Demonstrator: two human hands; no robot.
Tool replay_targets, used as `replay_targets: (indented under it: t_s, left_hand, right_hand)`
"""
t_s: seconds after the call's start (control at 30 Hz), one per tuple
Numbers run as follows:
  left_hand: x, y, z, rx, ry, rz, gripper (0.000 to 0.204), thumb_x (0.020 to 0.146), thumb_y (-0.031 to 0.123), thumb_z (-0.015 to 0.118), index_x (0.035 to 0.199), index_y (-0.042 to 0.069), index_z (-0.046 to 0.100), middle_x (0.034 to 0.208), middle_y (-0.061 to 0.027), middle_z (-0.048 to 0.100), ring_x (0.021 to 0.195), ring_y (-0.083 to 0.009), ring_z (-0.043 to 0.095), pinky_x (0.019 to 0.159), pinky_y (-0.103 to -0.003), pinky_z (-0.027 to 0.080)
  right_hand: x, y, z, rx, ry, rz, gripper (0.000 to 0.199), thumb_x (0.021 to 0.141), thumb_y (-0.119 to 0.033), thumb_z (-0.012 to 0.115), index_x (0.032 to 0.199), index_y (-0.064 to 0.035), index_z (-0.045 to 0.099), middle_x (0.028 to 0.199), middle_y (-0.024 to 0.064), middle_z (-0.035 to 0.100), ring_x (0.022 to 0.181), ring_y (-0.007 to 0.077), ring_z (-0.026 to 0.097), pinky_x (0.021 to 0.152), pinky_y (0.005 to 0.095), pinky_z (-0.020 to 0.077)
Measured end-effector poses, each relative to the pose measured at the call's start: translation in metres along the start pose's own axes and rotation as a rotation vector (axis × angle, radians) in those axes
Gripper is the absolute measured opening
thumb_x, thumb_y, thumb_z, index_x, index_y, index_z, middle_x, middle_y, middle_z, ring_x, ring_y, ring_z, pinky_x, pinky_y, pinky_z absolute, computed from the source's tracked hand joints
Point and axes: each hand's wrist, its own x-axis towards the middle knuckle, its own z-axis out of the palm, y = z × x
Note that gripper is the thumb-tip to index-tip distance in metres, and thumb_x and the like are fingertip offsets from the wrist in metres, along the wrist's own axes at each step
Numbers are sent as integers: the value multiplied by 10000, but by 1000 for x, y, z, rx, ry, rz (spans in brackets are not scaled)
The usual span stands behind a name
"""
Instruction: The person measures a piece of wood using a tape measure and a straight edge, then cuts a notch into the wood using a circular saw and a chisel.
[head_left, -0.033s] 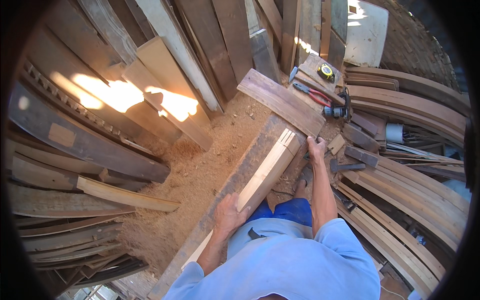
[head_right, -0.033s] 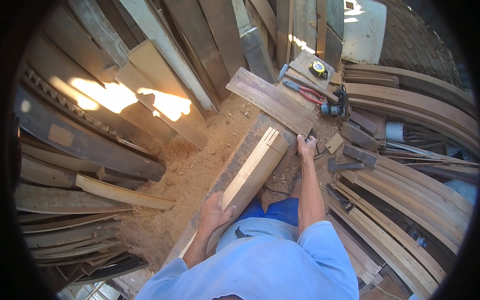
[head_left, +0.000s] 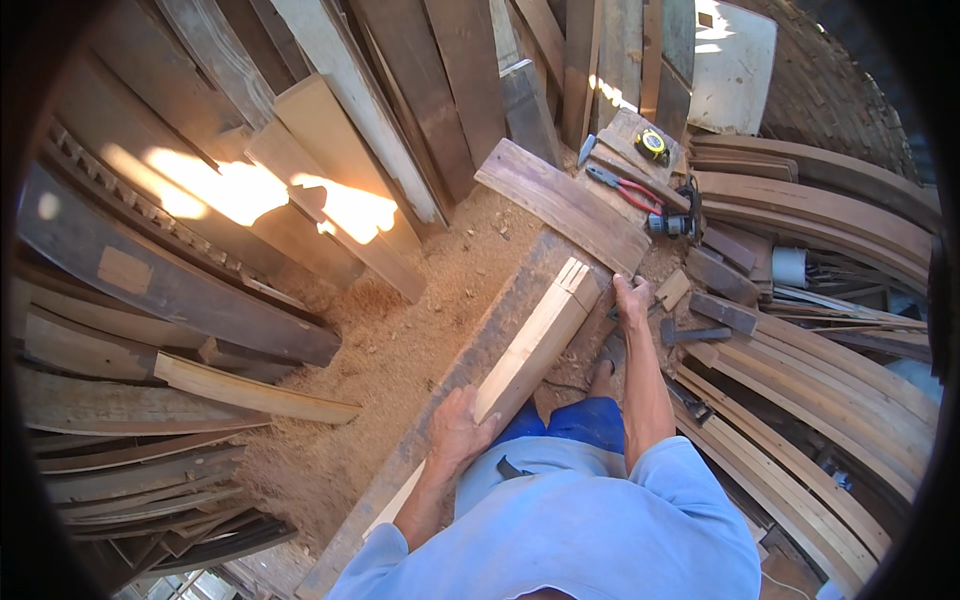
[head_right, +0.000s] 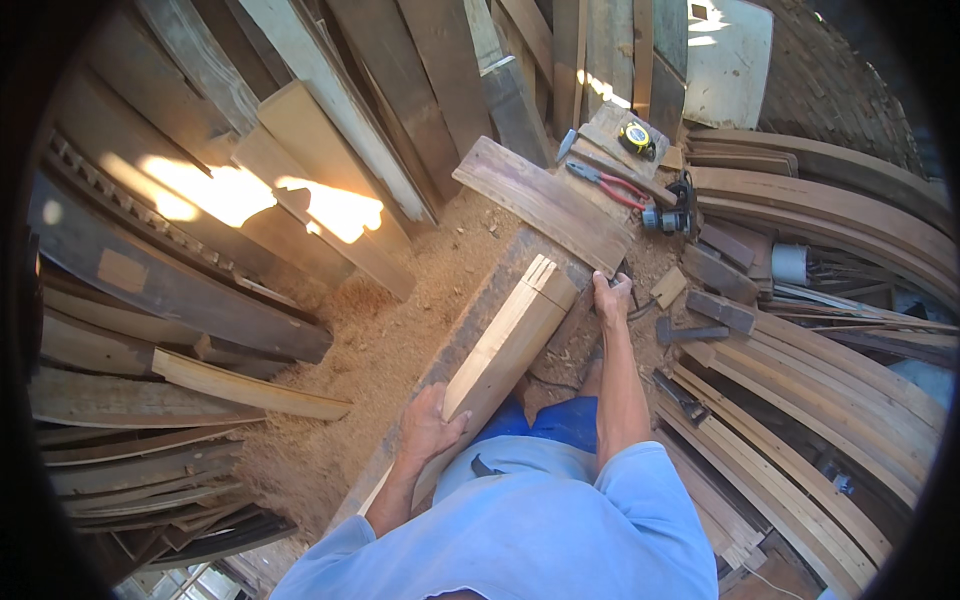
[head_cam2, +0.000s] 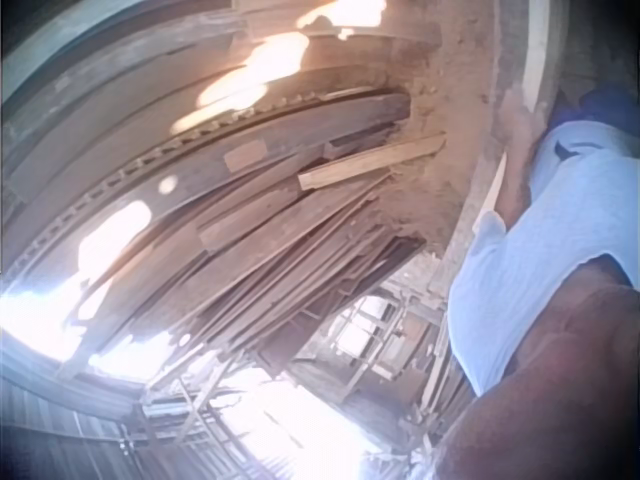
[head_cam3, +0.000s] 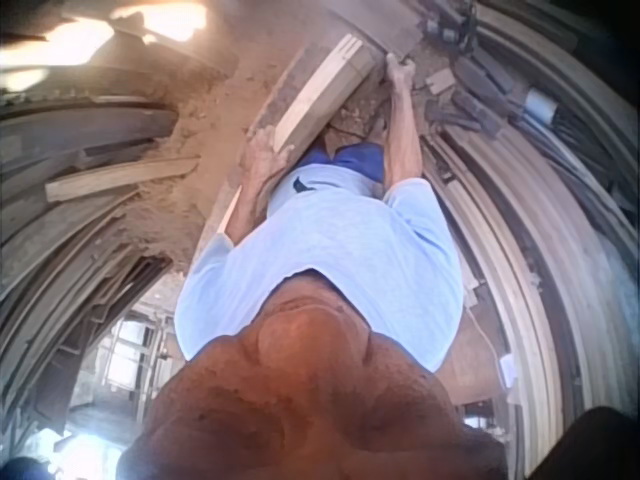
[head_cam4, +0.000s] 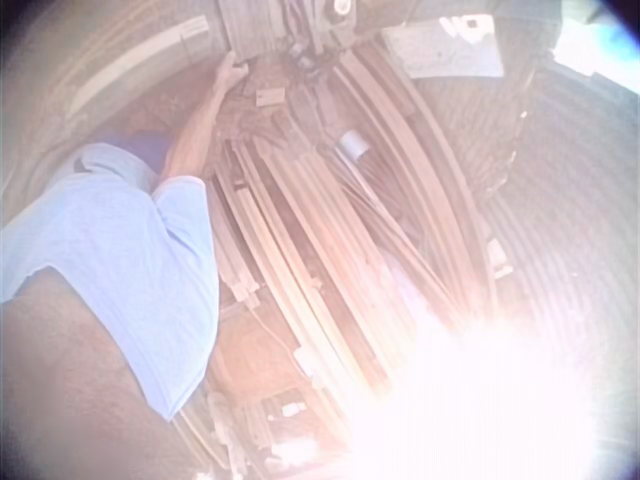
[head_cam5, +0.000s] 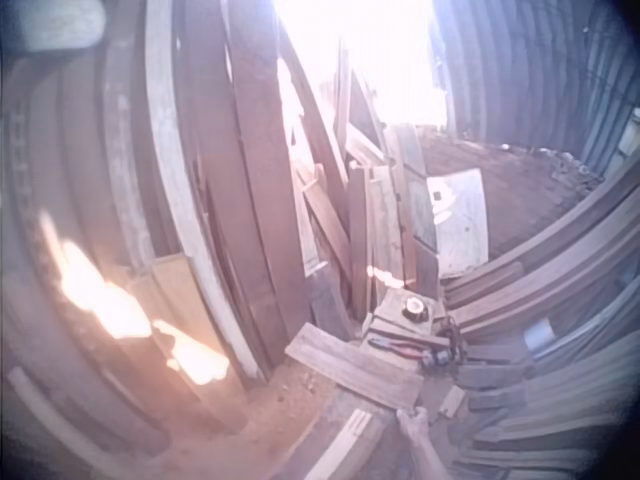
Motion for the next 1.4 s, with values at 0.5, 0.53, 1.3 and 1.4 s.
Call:
replay_targets:
  t_s: [0.5,0.53,1.3,1.4]
  left_hand:
    - [71,-57,19,29,54,-197,488,986,452,649,1205,16,627,999,-328,713,964,-510,698,846,-580,547]
    - [71,-55,23,38,33,-208,488,987,452,647,1199,13,629,994,-329,714,960,-512,699,842,-583,547]
    - [49,-28,97,372,100,-172,944,841,430,801,1557,-18,378,1604,-379,302,1507,-547,255,1236,-617,195]
    - [47,-8,121,234,167,158,1077,775,466,831,1596,-4,316,1646,-392,190,1552,-560,104,1255,-659,68]
  right_hand:
    - [12,12,-7,71,-75,25,401,968,-184,678,1301,38,663,1204,181,735,1099,270,687,992,386,497]
    - [16,16,-6,65,-71,16,386,969,-187,677,1284,36,672,1182,172,740,1073,262,689,973,386,502]
    - [14,28,-35,251,-214,23,352,945,-192,677,1205,43,650,1043,150,726,929,250,685,826,378,532]
    - [5,29,-29,194,-285,33,476,930,-241,664,1267,94,629,1206,277,713,1146,381,684,977,433,506]
